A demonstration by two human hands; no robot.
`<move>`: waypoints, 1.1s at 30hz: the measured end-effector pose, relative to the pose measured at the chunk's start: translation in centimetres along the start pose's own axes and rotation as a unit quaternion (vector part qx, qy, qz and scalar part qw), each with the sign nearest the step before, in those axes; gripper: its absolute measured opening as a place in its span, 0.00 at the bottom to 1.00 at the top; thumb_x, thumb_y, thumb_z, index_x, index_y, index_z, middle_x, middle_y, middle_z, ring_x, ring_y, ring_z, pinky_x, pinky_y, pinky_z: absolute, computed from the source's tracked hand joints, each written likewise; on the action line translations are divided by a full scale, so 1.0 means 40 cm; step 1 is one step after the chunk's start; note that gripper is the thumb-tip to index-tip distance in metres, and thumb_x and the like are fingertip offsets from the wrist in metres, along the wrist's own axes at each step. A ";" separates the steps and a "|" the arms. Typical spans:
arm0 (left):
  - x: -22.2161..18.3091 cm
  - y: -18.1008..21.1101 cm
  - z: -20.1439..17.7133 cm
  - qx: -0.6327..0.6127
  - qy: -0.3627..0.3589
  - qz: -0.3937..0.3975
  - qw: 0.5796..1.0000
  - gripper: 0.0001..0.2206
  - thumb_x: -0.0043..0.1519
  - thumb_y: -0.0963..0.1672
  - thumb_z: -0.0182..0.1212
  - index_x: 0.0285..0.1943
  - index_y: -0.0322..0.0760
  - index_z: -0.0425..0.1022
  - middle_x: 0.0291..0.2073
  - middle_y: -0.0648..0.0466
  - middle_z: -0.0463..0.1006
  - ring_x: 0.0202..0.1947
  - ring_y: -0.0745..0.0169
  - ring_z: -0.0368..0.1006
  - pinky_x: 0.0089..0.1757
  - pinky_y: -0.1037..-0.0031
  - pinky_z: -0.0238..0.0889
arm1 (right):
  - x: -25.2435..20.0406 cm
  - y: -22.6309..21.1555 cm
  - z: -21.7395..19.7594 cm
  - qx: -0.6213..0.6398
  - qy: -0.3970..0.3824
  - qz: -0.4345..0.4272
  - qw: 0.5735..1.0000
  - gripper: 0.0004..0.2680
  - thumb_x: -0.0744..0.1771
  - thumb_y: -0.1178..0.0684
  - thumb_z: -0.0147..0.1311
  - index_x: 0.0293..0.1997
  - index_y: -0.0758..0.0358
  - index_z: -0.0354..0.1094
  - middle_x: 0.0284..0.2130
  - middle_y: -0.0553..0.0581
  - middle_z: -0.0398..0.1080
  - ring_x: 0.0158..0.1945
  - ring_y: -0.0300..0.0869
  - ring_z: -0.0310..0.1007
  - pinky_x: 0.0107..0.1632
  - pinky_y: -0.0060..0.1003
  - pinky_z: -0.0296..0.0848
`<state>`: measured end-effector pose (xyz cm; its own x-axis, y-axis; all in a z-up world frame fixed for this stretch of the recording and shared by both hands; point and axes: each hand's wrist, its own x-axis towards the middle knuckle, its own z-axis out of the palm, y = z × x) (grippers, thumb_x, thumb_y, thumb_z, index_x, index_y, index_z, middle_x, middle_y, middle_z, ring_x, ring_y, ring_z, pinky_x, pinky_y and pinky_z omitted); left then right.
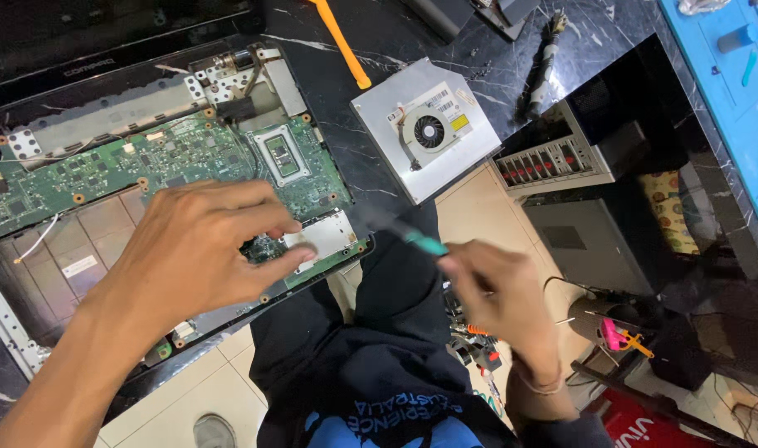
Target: The person uses a small brush to clean dust and debris from the internal components of a disassembled laptop, including the motherboard, heat sink, and fan area. The person holds a small black component in their left hand while brushing it and the surrounding areas with their right hand.
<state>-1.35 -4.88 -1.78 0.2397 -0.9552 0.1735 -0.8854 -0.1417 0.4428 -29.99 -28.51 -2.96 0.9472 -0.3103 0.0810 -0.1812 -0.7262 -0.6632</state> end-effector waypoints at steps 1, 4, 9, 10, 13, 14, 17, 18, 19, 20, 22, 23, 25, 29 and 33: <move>0.000 0.003 0.003 0.000 -0.001 0.000 1.000 0.14 0.66 0.56 0.73 0.37 0.48 0.87 0.33 0.64 0.83 0.29 0.55 0.79 0.32 0.55 0.76 | 0.002 0.001 -0.001 0.001 0.000 0.000 1.000 0.08 0.73 0.54 0.54 0.40 0.63 0.77 0.25 0.50 0.73 0.20 0.35 0.62 0.24 0.34 0.57; 0.007 0.010 0.001 0.008 0.005 0.000 1.000 0.12 0.66 0.55 0.74 0.41 0.50 0.86 0.33 0.64 0.80 0.29 0.56 0.78 0.39 0.53 0.77 | 0.011 -0.005 -0.002 -0.017 -0.051 0.021 0.998 0.07 0.73 0.56 0.54 0.42 0.66 0.79 0.25 0.52 0.77 0.17 0.36 0.62 0.21 0.36 0.58; 0.041 0.034 -0.020 0.034 -0.133 -0.063 0.989 0.14 0.66 0.55 0.68 0.55 0.56 0.87 0.44 0.66 0.84 0.39 0.44 0.84 0.41 0.43 0.78 | 0.022 -0.017 0.018 0.028 -0.069 -0.006 0.997 0.10 0.74 0.54 0.53 0.33 0.62 0.69 0.20 0.50 0.62 0.20 0.39 0.56 0.27 0.38 0.55; 0.052 0.038 -0.024 0.034 -0.133 -0.060 0.989 0.14 0.66 0.55 0.68 0.55 0.56 0.87 0.44 0.66 0.84 0.39 0.44 0.84 0.41 0.43 0.78 | 0.015 -0.008 -0.005 0.027 -0.068 -0.005 0.997 0.10 0.74 0.54 0.53 0.33 0.62 0.69 0.20 0.50 0.62 0.20 0.39 0.56 0.27 0.38 0.55; 0.073 0.051 -0.037 0.046 -0.191 -0.094 0.976 0.13 0.65 0.56 0.68 0.53 0.55 0.86 0.42 0.66 0.86 0.41 0.45 0.84 0.45 0.43 0.78 | 0.013 0.002 -0.031 -0.036 -0.047 0.052 0.997 0.10 0.73 0.52 0.54 0.41 0.64 0.82 0.25 0.53 0.82 0.16 0.34 0.69 0.20 0.31 0.64; 0.081 0.054 -0.041 0.047 -0.206 -0.106 0.972 0.13 0.65 0.55 0.69 0.52 0.54 0.86 0.45 0.67 0.86 0.42 0.47 0.84 0.43 0.44 0.78 | 0.024 -0.003 -0.012 -0.015 -0.055 0.018 0.998 0.10 0.74 0.52 0.52 0.38 0.63 0.76 0.24 0.53 0.73 0.19 0.38 0.65 0.24 0.36 0.62; 0.084 0.055 -0.041 0.052 -0.220 -0.116 0.967 0.13 0.65 0.55 0.69 0.52 0.54 0.86 0.46 0.69 0.87 0.43 0.48 0.84 0.42 0.46 0.78 | 0.025 -0.002 -0.037 -0.023 -0.069 0.022 0.997 0.08 0.73 0.52 0.53 0.38 0.61 0.75 0.26 0.52 0.74 0.20 0.41 0.68 0.27 0.38 0.65; 0.083 0.053 -0.039 0.058 -0.217 -0.114 0.968 0.13 0.65 0.56 0.69 0.51 0.54 0.85 0.45 0.69 0.86 0.42 0.48 0.84 0.41 0.46 0.77 | 0.022 0.004 -0.062 -0.054 -0.076 0.056 0.994 0.07 0.71 0.53 0.55 0.39 0.60 0.81 0.29 0.51 0.84 0.20 0.39 0.75 0.26 0.36 0.70; 0.091 0.055 -0.047 0.059 -0.215 -0.114 0.968 0.13 0.65 0.56 0.69 0.51 0.54 0.85 0.45 0.69 0.86 0.42 0.48 0.84 0.41 0.46 0.77 | 0.030 0.003 -0.050 -0.055 -0.075 0.054 0.994 0.07 0.71 0.53 0.55 0.39 0.60 0.81 0.29 0.51 0.84 0.20 0.39 0.75 0.26 0.36 0.70; 0.095 0.059 -0.052 0.056 -0.231 -0.120 0.964 0.12 0.65 0.55 0.69 0.51 0.55 0.84 0.44 0.68 0.86 0.43 0.46 0.83 0.41 0.45 0.77 | 0.030 0.001 -0.035 -0.033 -0.043 0.029 0.998 0.07 0.72 0.53 0.56 0.39 0.61 0.79 0.29 0.51 0.81 0.20 0.37 0.70 0.26 0.35 0.66; 0.104 0.061 -0.064 0.055 -0.246 -0.126 0.959 0.12 0.65 0.55 0.69 0.51 0.56 0.83 0.43 0.67 0.86 0.44 0.45 0.82 0.41 0.45 0.76 | 0.037 -0.001 -0.019 -0.011 -0.009 0.002 1.000 0.07 0.72 0.53 0.56 0.40 0.62 0.78 0.28 0.51 0.79 0.21 0.36 0.66 0.25 0.35 0.61; 0.108 0.058 -0.070 0.047 -0.259 -0.138 0.955 0.12 0.64 0.56 0.70 0.52 0.57 0.83 0.45 0.67 0.86 0.43 0.47 0.83 0.42 0.45 0.75 | 0.044 0.000 -0.016 -0.017 -0.040 -0.004 0.999 0.10 0.74 0.51 0.53 0.36 0.61 0.74 0.25 0.50 0.74 0.21 0.39 0.66 0.27 0.37 0.62; 0.116 0.057 -0.082 0.034 -0.273 -0.147 0.950 0.13 0.64 0.56 0.70 0.52 0.58 0.82 0.47 0.67 0.86 0.43 0.50 0.83 0.43 0.46 0.75 | 0.040 0.000 -0.028 -0.025 -0.074 -0.005 0.997 0.12 0.75 0.49 0.49 0.33 0.59 0.71 0.22 0.50 0.70 0.22 0.41 0.66 0.29 0.40 0.63; 0.131 0.067 -0.130 -0.005 -0.314 -0.178 0.932 0.10 0.63 0.53 0.74 0.51 0.61 0.86 0.51 0.71 0.87 0.45 0.55 0.83 0.43 0.52 0.73 | 0.039 -0.018 -0.020 -0.046 -0.008 0.008 0.999 0.07 0.73 0.52 0.55 0.42 0.63 0.76 0.30 0.53 0.77 0.25 0.43 0.70 0.33 0.39 0.66; 0.119 0.062 -0.143 -0.016 -0.299 -0.187 0.936 0.08 0.64 0.50 0.74 0.51 0.55 0.88 0.54 0.63 0.88 0.49 0.53 0.86 0.46 0.50 0.79 | 0.049 -0.038 -0.032 -0.147 -0.012 -0.006 0.989 0.07 0.72 0.51 0.56 0.42 0.61 0.78 0.37 0.51 0.84 0.23 0.41 0.77 0.26 0.38 0.69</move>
<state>-0.12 -8.28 5.17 0.2558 -0.8170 -0.5167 -0.7694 -0.4957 0.4028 -28.20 -28.80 -0.85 0.9552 -0.2883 0.0672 -0.2355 -0.8776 -0.4175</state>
